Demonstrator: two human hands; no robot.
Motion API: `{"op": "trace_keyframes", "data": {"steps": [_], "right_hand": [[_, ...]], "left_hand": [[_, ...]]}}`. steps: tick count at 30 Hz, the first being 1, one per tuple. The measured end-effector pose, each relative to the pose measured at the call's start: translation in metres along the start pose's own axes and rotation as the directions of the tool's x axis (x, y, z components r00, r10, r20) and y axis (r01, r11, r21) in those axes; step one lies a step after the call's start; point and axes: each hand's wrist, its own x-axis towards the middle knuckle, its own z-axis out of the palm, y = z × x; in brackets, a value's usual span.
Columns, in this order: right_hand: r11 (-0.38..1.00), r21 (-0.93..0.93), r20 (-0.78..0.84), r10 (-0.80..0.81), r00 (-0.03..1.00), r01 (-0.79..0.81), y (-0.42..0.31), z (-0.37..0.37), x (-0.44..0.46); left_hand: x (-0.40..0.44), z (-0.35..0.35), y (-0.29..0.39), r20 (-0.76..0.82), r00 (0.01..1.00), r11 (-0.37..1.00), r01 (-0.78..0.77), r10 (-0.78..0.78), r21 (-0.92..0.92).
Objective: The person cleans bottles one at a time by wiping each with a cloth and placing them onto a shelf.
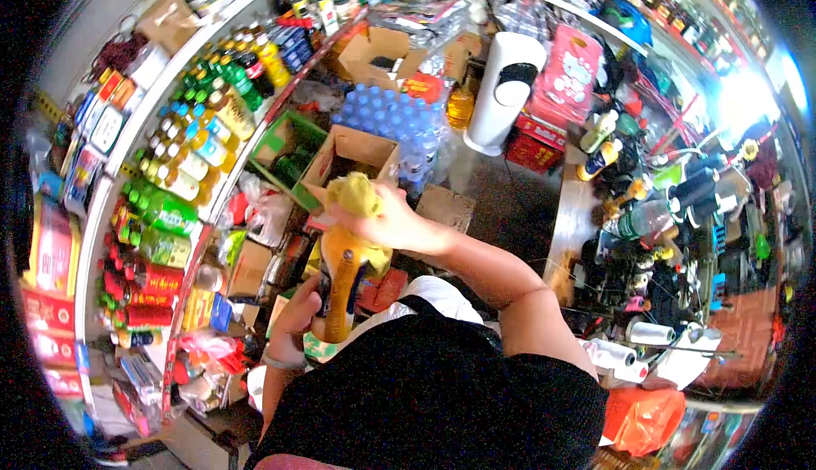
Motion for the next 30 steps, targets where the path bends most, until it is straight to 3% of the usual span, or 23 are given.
{"op": "trace_keyframes", "data": {"steps": [1,2,4,6,8,9,10,13,17,19,20,22,23,24,25,27,30], "right_hand": [[0.989,0.127,-0.009,0.076,0.997,-0.074,0.006,0.012,0.007],[0.989,0.128,0.010,0.076,0.997,-0.077,0.012,0.023,0.013],[0.986,0.167,-0.107,-0.012,0.994,0.030,0.017,0.042,0.022],[0.993,0.115,-0.083,-0.016,0.996,0.026,0.020,0.054,0.024],[0.960,-0.201,-0.217,-0.238,0.947,0.196,0.023,0.066,0.024],[0.918,-0.340,-0.200,-0.284,0.938,0.205,0.024,0.068,0.026],[0.919,-0.336,-0.193,-0.282,0.940,0.207,0.024,0.071,0.026],[0.980,0.027,-0.312,-0.180,0.933,0.198,0.028,0.087,0.023],[0.944,0.269,-0.256,-0.121,0.959,0.191,0.030,0.103,0.015],[0.890,-0.108,-0.107,-0.453,0.885,0.442,0.021,0.106,0.005],[0.891,-0.101,-0.101,-0.452,0.886,0.443,0.018,0.105,0.000],[0.716,-0.397,0.207,-0.540,0.816,0.575,0.015,0.102,-0.008],[0.645,-0.414,0.306,-0.566,0.765,0.643,0.025,0.101,-0.010],[0.646,-0.401,0.307,-0.574,0.759,0.650,0.025,0.096,-0.008],[0.582,-0.401,0.412,-0.575,0.707,0.707,0.025,0.089,-0.003],[0.413,-0.427,0.540,-0.597,0.594,0.804,0.017,0.080,0.008],[0.393,-0.391,0.602,-0.575,0.555,0.832,-0.002,0.070,0.022]], "left_hand": [[-0.009,0.005,0.008,-0.030,0.998,0.998,0.051,-0.052,-0.021],[-0.015,0.009,0.013,-0.056,0.993,0.994,0.103,-0.106,-0.046],[-0.023,0.011,0.004,-0.101,0.994,0.985,0.032,-0.049,-0.167],[-0.028,0.009,-0.006,-0.334,0.941,0.995,0.014,-0.047,-0.099],[-0.035,0.013,-0.003,-0.346,0.938,0.994,-0.020,-0.018,-0.104],[-0.038,0.019,0.005,-0.380,0.924,0.994,-0.007,-0.034,-0.105],[-0.039,0.023,0.008,-0.413,0.909,0.994,0.007,-0.050,-0.106],[-0.039,0.024,0.003,-0.458,0.889,0.998,-0.019,-0.010,-0.057],[-0.036,0.020,0.005,-0.454,0.888,0.984,-0.010,-0.074,-0.180],[-0.032,0.011,0.004,-0.434,0.896,0.981,0.009,-0.094,-0.195],[-0.030,0.013,0.005,-0.442,0.892,0.980,0.006,-0.095,-0.198],[-0.027,0.022,0.019,-0.602,0.791,0.960,-0.076,-0.106,-0.268],[-0.032,0.011,0.005,-0.557,0.830,0.999,-0.038,0.033,0.003],[-0.036,0.010,0.008,-0.569,0.822,0.999,-0.038,0.036,0.009],[-0.039,0.011,0.014,-0.502,0.853,0.963,-0.002,0.143,0.271],[-0.038,0.015,0.015,-0.445,0.865,0.889,-0.002,0.231,0.459],[-0.037,0.020,0.016,-0.437,0.853,0.909,-0.095,0.284,0.405]]}}
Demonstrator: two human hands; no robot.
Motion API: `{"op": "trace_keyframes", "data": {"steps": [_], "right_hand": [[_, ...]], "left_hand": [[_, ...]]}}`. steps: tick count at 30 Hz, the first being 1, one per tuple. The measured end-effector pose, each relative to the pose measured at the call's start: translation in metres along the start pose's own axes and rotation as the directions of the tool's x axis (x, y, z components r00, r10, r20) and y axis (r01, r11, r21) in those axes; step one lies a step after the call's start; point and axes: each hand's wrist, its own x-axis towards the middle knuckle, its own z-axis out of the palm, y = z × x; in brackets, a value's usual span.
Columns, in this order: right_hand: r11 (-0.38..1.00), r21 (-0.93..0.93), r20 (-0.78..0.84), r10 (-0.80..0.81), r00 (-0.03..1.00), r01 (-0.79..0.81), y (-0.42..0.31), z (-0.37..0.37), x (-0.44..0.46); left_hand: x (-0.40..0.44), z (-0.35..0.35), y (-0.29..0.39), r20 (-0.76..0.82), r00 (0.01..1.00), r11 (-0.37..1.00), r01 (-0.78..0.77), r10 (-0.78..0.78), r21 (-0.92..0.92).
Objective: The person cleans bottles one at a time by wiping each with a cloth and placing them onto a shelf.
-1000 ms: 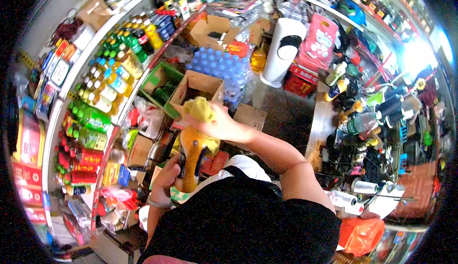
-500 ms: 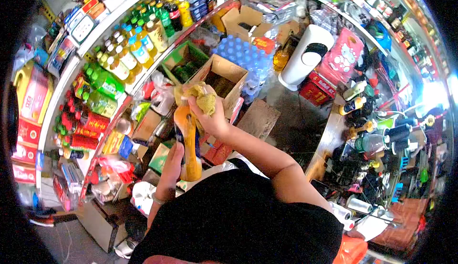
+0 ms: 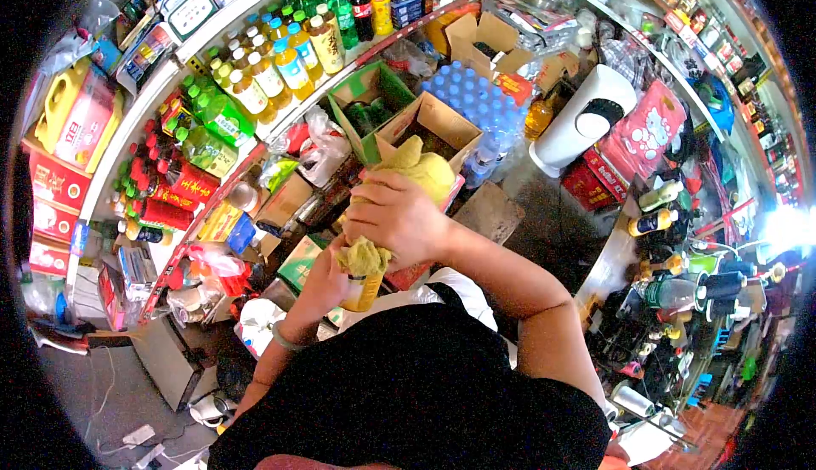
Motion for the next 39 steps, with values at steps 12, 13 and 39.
{"op": "trace_keyframes", "data": {"steps": [12,13,39], "right_hand": [[0.985,0.126,-0.139,-0.102,0.985,0.119,0.045,-0.018,-0.002],[0.984,0.127,-0.138,-0.104,0.985,0.122,0.046,-0.020,-0.002],[-0.137,0.986,0.168,0.784,0.598,-0.096,-0.053,0.059,0.001]], "left_hand": [[-0.005,-0.014,0.039,0.036,0.991,0.933,0.107,-0.127,0.344],[-0.005,-0.013,0.041,0.034,0.991,0.933,0.108,-0.127,0.343],[0.007,0.006,0.028,-0.271,0.950,0.934,-0.050,0.154,0.354]]}}
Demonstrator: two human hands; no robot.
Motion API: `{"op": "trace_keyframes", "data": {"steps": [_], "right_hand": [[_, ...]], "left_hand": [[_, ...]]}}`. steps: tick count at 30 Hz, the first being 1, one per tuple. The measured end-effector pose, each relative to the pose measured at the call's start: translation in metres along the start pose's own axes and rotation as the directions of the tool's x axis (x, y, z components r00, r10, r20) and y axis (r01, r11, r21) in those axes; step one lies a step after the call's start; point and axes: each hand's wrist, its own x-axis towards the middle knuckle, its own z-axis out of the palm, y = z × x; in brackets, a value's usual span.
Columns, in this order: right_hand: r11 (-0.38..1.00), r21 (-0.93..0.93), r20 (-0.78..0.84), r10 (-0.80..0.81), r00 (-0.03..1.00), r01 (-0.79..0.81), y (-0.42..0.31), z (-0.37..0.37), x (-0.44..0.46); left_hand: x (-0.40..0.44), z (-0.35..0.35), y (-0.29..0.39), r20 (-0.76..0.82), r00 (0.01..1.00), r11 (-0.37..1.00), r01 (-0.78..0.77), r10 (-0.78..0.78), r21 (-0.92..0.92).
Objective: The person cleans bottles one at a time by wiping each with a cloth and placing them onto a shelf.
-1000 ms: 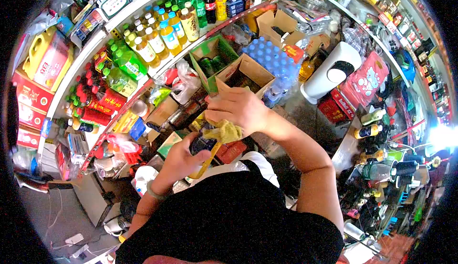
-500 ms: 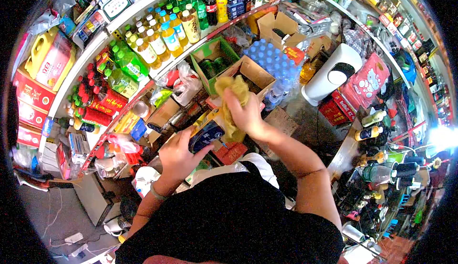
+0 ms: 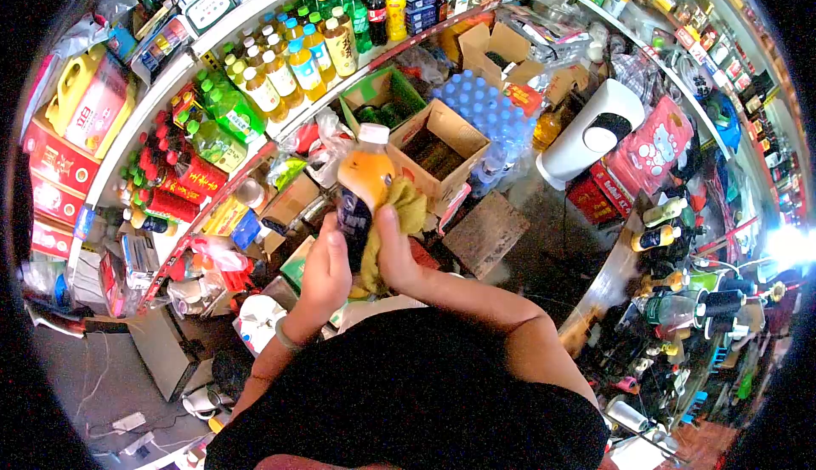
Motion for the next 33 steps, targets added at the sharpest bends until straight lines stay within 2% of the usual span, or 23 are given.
{"op": "trace_keyframes", "data": {"steps": [1,2,3,5,7,8,9,11,13,15,16,17,18,19,21,22,23,26,28,29,30,31,33], "right_hand": [[0.970,-0.224,0.037,-0.093,0.995,0.099,0.004,-0.001,-0.001],[0.823,-0.519,-0.015,-0.277,0.961,0.230,0.010,0.002,-0.004],[0.574,-0.765,-0.006,-0.459,0.889,0.291,0.008,0.010,-0.007],[0.598,-0.722,0.081,-0.427,0.900,0.348,0.010,0.003,-0.012],[0.348,-0.814,0.337,-0.367,0.867,0.465,0.004,-0.004,-0.013],[0.347,-0.814,0.338,-0.368,0.866,0.465,0.000,-0.009,-0.011],[0.250,-0.831,0.420,-0.303,0.856,0.496,-0.008,-0.014,-0.005],[0.059,-0.824,0.551,-0.141,0.822,0.563,-0.026,-0.016,0.010],[-0.123,-0.817,0.577,-0.211,0.789,0.564,-0.049,-0.009,0.024],[-0.088,-0.867,0.493,-0.291,0.820,0.490,-0.072,-0.007,0.034],[-0.089,-0.868,0.492,-0.289,0.821,0.489,-0.070,-0.001,0.039],[0.510,-0.698,0.225,-0.510,0.830,0.503,-0.063,0.011,0.045],[0.739,-0.478,0.052,-0.515,0.855,0.474,-0.061,0.012,0.049],[0.858,-0.183,-0.122,-0.504,0.855,0.480,-0.059,0.013,0.053],[0.934,-0.142,-0.178,-0.351,0.919,0.329,-0.058,-0.002,0.058],[0.985,-0.068,-0.198,-0.168,0.966,0.157,-0.056,-0.009,0.058],[0.985,-0.068,-0.199,-0.169,0.965,0.159,-0.055,-0.015,0.059],[0.946,0.316,-0.105,0.117,0.988,-0.079,-0.059,-0.012,0.060],[0.942,0.320,-0.094,0.136,0.986,-0.100,-0.054,-0.007,0.053],[0.938,0.324,-0.081,0.155,0.985,-0.121,-0.050,-0.004,0.048],[0.963,0.257,-0.127,0.112,0.986,-0.076,-0.041,-0.003,0.044],[0.918,0.391,-0.204,0.154,0.967,-0.064,-0.027,0.000,0.045],[0.957,0.271,-0.173,0.157,0.972,-0.106,-0.014,0.000,0.031]], "left_hand": [[0.001,0.002,-0.006,-0.002,1.000,1.000,-0.001,0.001,0.000],[0.003,0.004,-0.011,-0.058,0.998,1.000,0.016,-0.016,-0.006],[0.005,0.004,-0.013,-0.112,0.993,0.999,0.032,-0.033,-0.013],[0.006,0.001,-0.022,-0.067,0.997,0.998,0.046,-0.049,-0.048],[0.005,0.000,-0.026,0.012,0.998,0.994,0.064,-0.063,-0.086],[0.000,0.000,-0.026,-0.041,0.999,0.998,0.003,-0.001,0.068],[0.000,-0.001,-0.024,-0.041,0.999,0.998,0.005,-0.002,0.069],[-0.002,-0.002,-0.023,0.015,0.996,0.993,-0.090,0.092,-0.072],[-0.005,0.003,-0.025,0.069,0.997,0.996,-0.008,0.014,-0.090],[-0.007,0.007,-0.005,-0.030,0.999,1.000,-0.021,0.021,0.002],[-0.006,0.005,-0.006,0.054,0.998,1.000,0.013,-0.013,-0.005],[-0.006,0.005,-0.002,0.055,0.998,1.000,0.013,-0.013,-0.007],[-0.007,0.005,0.005,0.052,0.998,0.999,0.034,-0.034,0.001],[-0.007,0.004,0.010,0.050,0.997,0.998,0.055,-0.055,0.009],[-0.005,0.003,0.013,0.065,0.994,0.996,0.083,-0.084,0.030],[-0.005,0.002,0.014,0.079,0.991,0.993,0.107,-0.111,0.053],[-0.005,0.002,0.008,0.080,0.991,0.993,0.105,-0.109,0.054],[-0.008,0.012,-0.020,0.119,0.988,0.995,0.096,-0.097,0.011],[-0.006,0.017,-0.026,0.196,0.976,0.943,0.150,-0.094,-0.296],[-0.006,0.020,-0.027,0.196,0.976,0.942,0.152,-0.096,-0.298],[-0.003,0.022,-0.021,0.108,0.992,0.952,0.091,-0.062,-0.292],[-0.001,0.021,-0.014,0.019,0.999,0.960,0.031,-0.027,-0.280],[0.002,0.012,-0.003,0.011,0.997,0.971,0.077,-0.076,-0.225]]}}
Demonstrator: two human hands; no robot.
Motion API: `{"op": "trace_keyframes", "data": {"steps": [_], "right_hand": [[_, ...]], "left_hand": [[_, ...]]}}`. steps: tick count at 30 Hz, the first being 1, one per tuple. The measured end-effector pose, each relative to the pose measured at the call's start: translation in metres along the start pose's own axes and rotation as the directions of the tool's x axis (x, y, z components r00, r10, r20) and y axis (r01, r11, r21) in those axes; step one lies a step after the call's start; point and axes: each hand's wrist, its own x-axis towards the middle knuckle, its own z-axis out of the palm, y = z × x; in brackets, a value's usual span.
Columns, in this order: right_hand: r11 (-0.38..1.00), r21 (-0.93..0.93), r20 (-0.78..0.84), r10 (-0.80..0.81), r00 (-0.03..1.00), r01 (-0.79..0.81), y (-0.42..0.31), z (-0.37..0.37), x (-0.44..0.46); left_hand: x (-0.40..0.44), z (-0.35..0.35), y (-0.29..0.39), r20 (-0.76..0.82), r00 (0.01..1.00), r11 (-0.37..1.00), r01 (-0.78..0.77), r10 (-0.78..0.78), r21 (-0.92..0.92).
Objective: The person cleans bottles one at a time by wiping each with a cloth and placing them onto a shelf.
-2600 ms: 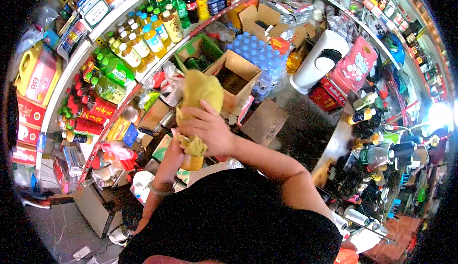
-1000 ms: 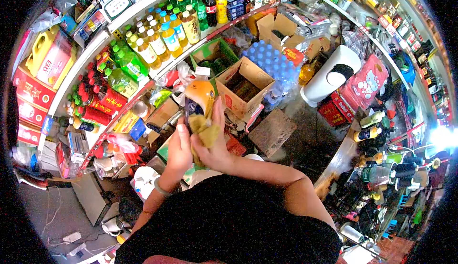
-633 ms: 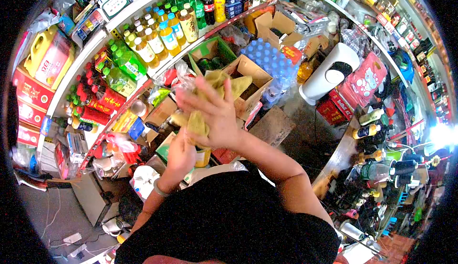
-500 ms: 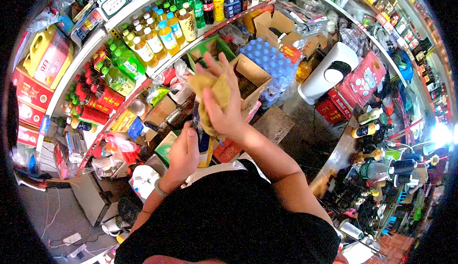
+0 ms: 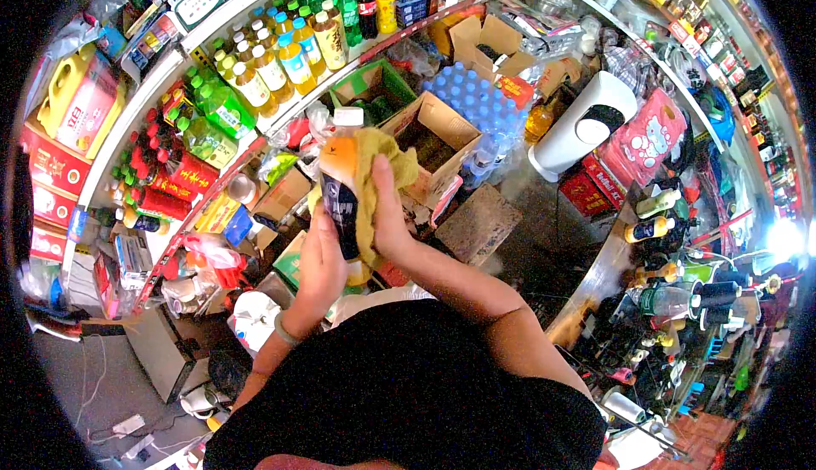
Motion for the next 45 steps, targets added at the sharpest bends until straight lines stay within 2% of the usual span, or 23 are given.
{"op": "trace_keyframes", "data": {"steps": [3,5,8,10,11,12,15,18,20,21,23,24,26,28,29,33,34,36,37,40,42,44,45], "right_hand": [[0.935,-0.334,-0.024,-0.135,0.991,0.120,0.020,-0.003,-0.018],[0.849,-0.467,0.044,-0.256,0.966,0.246,0.026,0.002,-0.023],[0.897,-0.387,0.056,-0.206,0.977,0.212,0.037,-0.002,-0.026],[0.904,-0.386,0.072,-0.168,0.983,0.182,0.027,-0.001,-0.025],[0.903,-0.416,0.062,-0.088,0.994,0.106,0.022,-0.002,-0.024],[0.895,-0.446,0.051,-0.007,0.999,0.029,0.017,-0.004,-0.022],[0.916,-0.397,0.103,-0.015,0.995,0.055,0.010,-0.022,-0.012],[0.953,-0.298,0.202,0.120,0.972,-0.056,-0.006,-0.033,-0.008],[0.934,-0.338,0.276,0.212,0.938,-0.112,-0.021,-0.032,-0.012],[0.927,-0.370,0.340,0.197,0.919,-0.062,-0.028,-0.022,-0.016],[0.795,-0.594,0.362,0.401,0.841,-0.124,-0.017,-0.044,-0.011],[0.728,-0.677,0.378,0.474,0.795,-0.111,-0.015,-0.046,-0.009],[0.733,-0.660,0.415,0.537,0.735,-0.162,-0.014,-0.051,-0.008],[0.778,-0.596,0.343,0.471,0.813,-0.199,-0.021,-0.041,-0.015],[0.874,-0.479,0.418,0.307,0.855,-0.080,-0.017,-0.039,-0.015],[0.787,-0.602,0.335,0.100,0.937,0.131,-0.015,-0.034,-0.011],[0.787,-0.602,0.340,0.102,0.935,0.133,-0.012,-0.036,-0.011],[0.737,-0.669,0.185,0.040,0.982,0.096,-0.005,-0.037,-0.011],[0.829,-0.547,0.189,-0.017,0.982,0.119,-0.004,-0.028,-0.016],[0.876,-0.478,0.107,-0.008,0.994,0.058,0.001,-0.026,-0.017],[0.908,-0.418,0.092,0.025,0.995,0.016,0.006,-0.033,-0.012],[0.907,-0.334,-0.088,0.242,0.966,-0.257,0.027,-0.066,0.004],[0.931,-0.202,-0.060,0.297,0.953,-0.303,0.031,-0.065,0.007]], "left_hand": [[0.004,-0.006,0.015,-0.107,0.994,0.944,0.049,-0.014,0.325],[0.005,-0.006,0.015,-0.132,0.991,0.935,0.035,0.013,0.352],[0.004,-0.005,0.005,-0.175,0.983,0.951,0.001,0.057,0.310],[0.004,-0.004,-0.006,-0.140,0.937,0.882,-0.241,0.320,0.405],[0.003,-0.005,-0.009,-0.088,0.931,0.860,-0.287,0.354,0.422],[0.002,-0.004,-0.009,-0.089,0.931,0.861,-0.286,0.353,0.421],[0.005,-0.011,-0.002,0.037,0.921,0.862,-0.375,0.387,0.341],[0.010,-0.027,0.001,0.027,0.938,0.876,-0.333,0.345,0.350],[0.026,-0.028,-0.005,-0.076,0.944,0.947,-0.321,0.320,-0.008],[0.029,-0.029,0.006,-0.038,0.979,0.952,-0.204,0.201,-0.227],[0.038,-0.026,0.029,0.048,0.994,0.819,-0.050,0.094,-0.572],[0.044,-0.030,0.024,0.190,0.981,0.813,0.083,0.035,-0.576],[0.046,-0.028,0.021,0.250,0.968,0.800,0.147,0.003,-0.581],[0.044,-0.016,0.012,0.180,0.983,0.721,0.107,0.025,-0.684],[0.040,-0.011,0.010,0.099,0.994,0.756,0.037,0.037,-0.653],[0.023,0.014,0.005,-0.175,0.975,0.858,-0.202,0.134,-0.472],[0.019,0.019,0.007,-0.227,0.962,0.859,-0.241,0.151,-0.452],[0.014,0.026,0.007,-0.278,0.949,0.825,-0.273,0.147,-0.494],[0.011,0.028,0.008,-0.324,0.932,0.829,-0.304,0.159,-0.468],[0.003,0.027,0.006,-0.368,0.928,0.826,-0.250,0.056,-0.506],[0.002,0.022,0.006,-0.412,0.880,0.766,-0.429,0.236,-0.478],[0.002,0.014,0.009,-0.429,0.874,0.765,-0.434,0.230,-0.475],[0.001,0.011,0.012,-0.434,0.853,0.764,-0.480,0.291,-0.431]]}}
